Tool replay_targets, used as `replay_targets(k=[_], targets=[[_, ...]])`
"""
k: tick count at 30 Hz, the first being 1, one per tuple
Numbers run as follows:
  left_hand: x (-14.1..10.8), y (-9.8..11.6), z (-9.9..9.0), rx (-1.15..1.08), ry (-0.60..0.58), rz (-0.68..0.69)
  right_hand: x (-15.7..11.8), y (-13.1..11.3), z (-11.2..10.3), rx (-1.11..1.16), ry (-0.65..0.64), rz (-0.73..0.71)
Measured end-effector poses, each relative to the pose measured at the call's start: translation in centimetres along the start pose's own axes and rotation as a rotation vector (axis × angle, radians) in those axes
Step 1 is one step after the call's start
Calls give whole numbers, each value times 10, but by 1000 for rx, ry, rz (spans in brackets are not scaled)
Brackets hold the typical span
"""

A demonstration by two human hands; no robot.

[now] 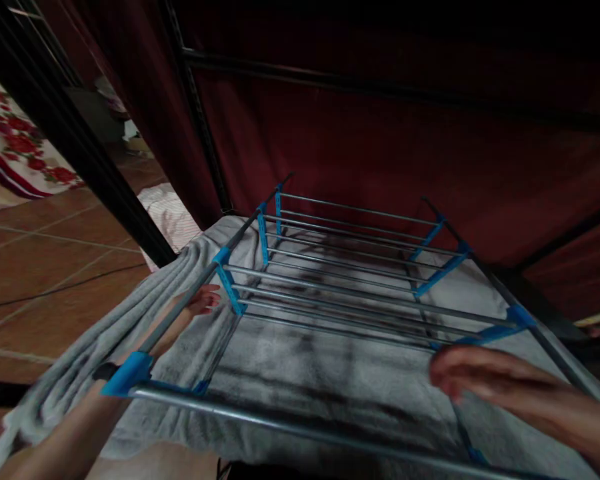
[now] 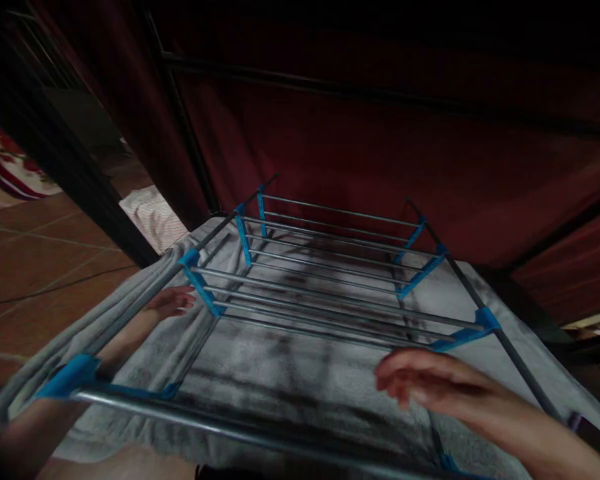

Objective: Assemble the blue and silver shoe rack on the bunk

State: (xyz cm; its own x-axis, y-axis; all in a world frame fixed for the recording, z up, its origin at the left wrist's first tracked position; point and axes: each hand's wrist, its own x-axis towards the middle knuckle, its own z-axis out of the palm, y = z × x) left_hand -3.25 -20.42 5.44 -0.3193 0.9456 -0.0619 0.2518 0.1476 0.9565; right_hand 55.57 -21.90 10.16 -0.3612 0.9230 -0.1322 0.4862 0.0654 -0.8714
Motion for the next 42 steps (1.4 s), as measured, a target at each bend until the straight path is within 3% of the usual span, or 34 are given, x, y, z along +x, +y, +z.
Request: replay_targets(k=[2, 3, 6, 10, 13, 17, 20, 25, 32, 42], targets=[[8, -33, 14, 50, -95, 12, 33, -29, 37, 46, -470, 3], [11, -44, 21, 67, -143, 35, 49, -38, 57, -5, -505, -40], [19, -66, 38, 116, -235, 122, 91, -42, 116, -233, -462, -219], [25, -89, 52, 161, -217, 168, 131, -22, 176, -543, -431, -338], [24, -100, 60, 193, -158, 160, 154, -11, 209, -663, -397, -332], [19, -97, 68, 161, -103, 199, 181, -3, 241, -674, -294, -243], [19, -92, 71, 167, -83, 203, 195, -1, 250, -619, -296, -250], [20, -98, 73, 217, -61, 187, 203, 8, 246, -555, -303, -335], [24, -107, 76, 135, -133, 154, 203, 26, 243, -542, -277, -350], [30, -102, 75, 58, -171, 113, 206, 24, 240, -547, -268, -415]])
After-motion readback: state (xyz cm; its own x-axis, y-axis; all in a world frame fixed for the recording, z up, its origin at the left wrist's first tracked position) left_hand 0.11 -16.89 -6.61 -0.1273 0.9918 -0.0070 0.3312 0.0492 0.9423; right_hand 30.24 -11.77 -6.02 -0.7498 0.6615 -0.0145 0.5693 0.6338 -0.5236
